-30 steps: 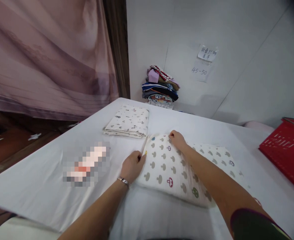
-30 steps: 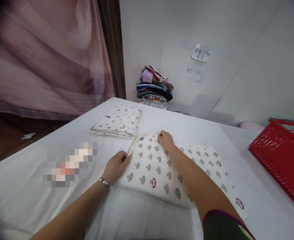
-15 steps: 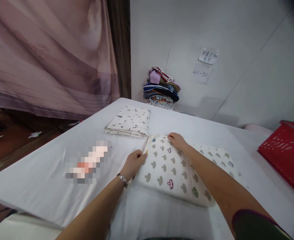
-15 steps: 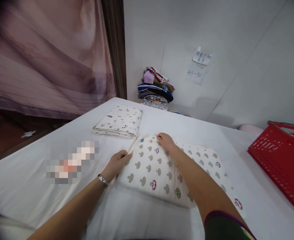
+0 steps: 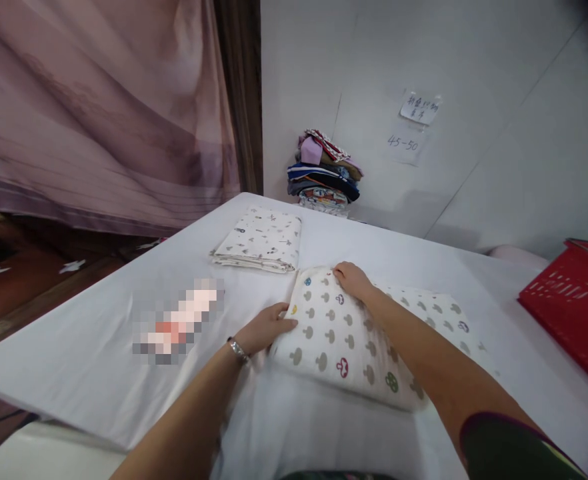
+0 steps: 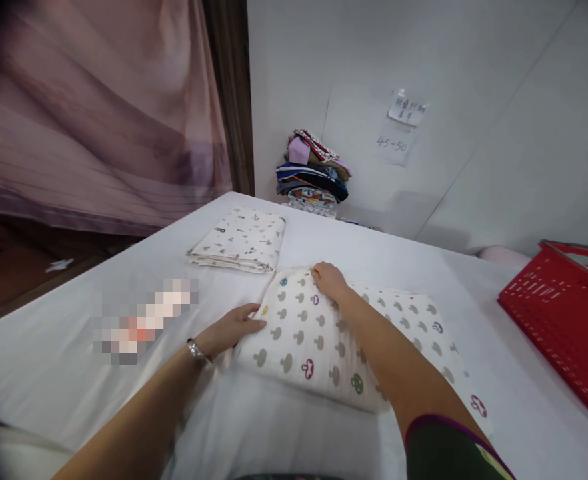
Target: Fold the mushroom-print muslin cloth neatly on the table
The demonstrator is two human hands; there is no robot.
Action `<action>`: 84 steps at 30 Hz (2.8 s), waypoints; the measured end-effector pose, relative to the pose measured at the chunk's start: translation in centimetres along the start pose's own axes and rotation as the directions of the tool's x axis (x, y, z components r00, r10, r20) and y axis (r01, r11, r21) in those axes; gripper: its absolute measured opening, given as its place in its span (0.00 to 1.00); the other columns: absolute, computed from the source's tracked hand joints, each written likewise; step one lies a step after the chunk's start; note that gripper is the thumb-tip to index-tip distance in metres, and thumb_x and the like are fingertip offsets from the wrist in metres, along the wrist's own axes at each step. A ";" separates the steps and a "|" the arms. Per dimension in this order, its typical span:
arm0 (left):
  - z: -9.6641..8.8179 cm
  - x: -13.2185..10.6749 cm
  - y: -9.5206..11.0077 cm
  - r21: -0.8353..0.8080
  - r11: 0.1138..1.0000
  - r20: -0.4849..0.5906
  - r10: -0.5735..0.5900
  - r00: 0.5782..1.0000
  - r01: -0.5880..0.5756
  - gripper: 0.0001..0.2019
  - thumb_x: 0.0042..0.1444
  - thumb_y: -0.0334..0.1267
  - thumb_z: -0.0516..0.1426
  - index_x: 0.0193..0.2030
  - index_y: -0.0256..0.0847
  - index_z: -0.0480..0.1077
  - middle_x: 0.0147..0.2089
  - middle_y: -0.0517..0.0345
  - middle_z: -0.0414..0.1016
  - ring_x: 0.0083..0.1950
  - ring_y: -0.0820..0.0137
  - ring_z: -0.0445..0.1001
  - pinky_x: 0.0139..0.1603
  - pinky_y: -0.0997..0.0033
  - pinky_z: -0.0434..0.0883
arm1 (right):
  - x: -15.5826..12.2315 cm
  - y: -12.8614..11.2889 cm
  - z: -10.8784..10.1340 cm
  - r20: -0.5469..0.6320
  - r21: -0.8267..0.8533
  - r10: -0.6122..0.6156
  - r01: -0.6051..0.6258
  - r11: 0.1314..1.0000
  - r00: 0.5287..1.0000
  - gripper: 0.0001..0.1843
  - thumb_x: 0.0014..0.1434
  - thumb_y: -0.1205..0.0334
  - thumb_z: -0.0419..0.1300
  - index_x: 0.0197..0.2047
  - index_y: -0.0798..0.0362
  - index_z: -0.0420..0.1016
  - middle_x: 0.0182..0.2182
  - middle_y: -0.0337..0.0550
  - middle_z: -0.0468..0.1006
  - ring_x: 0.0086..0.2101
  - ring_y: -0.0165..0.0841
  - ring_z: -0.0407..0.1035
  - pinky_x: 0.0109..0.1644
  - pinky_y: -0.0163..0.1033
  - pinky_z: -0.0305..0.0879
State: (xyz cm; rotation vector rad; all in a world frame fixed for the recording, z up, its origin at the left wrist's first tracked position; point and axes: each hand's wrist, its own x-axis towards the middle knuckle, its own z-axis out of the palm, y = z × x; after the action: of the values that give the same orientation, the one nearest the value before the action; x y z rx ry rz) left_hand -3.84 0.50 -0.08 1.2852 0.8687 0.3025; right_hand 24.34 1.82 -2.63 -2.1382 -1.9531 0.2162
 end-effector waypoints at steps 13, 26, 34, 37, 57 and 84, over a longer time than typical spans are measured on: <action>0.7 0.7 -0.6 0.075 0.989 -0.127 0.136 0.983 -0.127 0.29 0.47 0.46 0.59 0.55 0.41 0.59 0.40 0.54 0.77 0.40 0.65 0.75 0.38 0.66 0.71 | 0.9 -0.3 1.4 -0.141 -0.014 0.031 -0.033 0.999 0.990 0.13 0.63 0.60 0.47 0.36 0.54 0.71 0.37 0.46 0.72 0.40 0.35 0.63 0.43 0.36 0.55; 0.5 1.1 -1.4 0.420 0.899 -0.264 0.253 0.931 -0.126 0.29 0.49 0.49 0.55 0.57 0.41 0.60 0.34 0.59 0.74 0.34 0.68 0.72 0.35 0.70 0.67 | 0.6 -0.2 1.3 -0.197 0.153 0.017 0.013 0.988 0.980 0.10 0.62 0.61 0.48 0.40 0.53 0.69 0.38 0.45 0.72 0.39 0.33 0.65 0.43 0.35 0.57; 0.5 1.4 -1.9 0.458 0.883 -0.326 0.272 0.905 -0.101 0.26 0.48 0.52 0.55 0.53 0.42 0.65 0.37 0.58 0.74 0.36 0.68 0.72 0.38 0.69 0.67 | 1.1 -0.7 0.1 -0.103 0.215 -0.007 0.029 0.976 0.995 0.13 0.61 0.62 0.47 0.36 0.52 0.72 0.38 0.45 0.74 0.40 0.33 0.65 0.45 0.36 0.57; 0.5 1.8 -2.6 0.423 0.894 -0.323 0.298 0.898 -0.145 0.27 0.48 0.50 0.56 0.54 0.43 0.64 0.39 0.57 0.74 0.38 0.68 0.72 0.40 0.69 0.68 | 0.9 -0.7 -0.2 -0.117 0.263 0.029 0.003 0.965 0.993 0.13 0.60 0.62 0.46 0.34 0.52 0.71 0.37 0.43 0.74 0.38 0.32 0.66 0.43 0.35 0.58; 0.9 0.6 -1.2 -0.087 0.990 -0.100 0.103 0.990 -0.112 0.31 0.44 0.45 0.62 0.54 0.40 0.60 0.40 0.51 0.77 0.38 0.62 0.76 0.39 0.62 0.72 | 1.4 -0.9 -0.4 0.025 0.206 0.083 -0.087 0.975 0.996 0.14 0.60 0.59 0.45 0.34 0.51 0.71 0.34 0.41 0.76 0.35 0.32 0.67 0.37 0.34 0.57; 0.2 0.6 -1.7 0.186 0.983 -0.185 0.038 0.982 -0.003 0.39 0.45 0.54 0.60 0.62 0.43 0.54 0.37 0.54 0.76 0.37 0.63 0.76 0.37 0.66 0.71 | 2.4 -1.7 1.7 -0.030 -0.036 -0.109 0.108 0.994 0.994 0.18 0.64 0.51 0.46 0.35 0.53 0.70 0.35 0.44 0.74 0.36 0.33 0.65 0.38 0.36 0.53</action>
State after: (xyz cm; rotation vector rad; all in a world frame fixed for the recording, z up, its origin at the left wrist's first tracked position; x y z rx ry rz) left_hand -3.75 0.22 -1.83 1.4553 1.0640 0.3714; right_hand 22.49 4.49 -3.72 -2.0358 -2.0618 0.1298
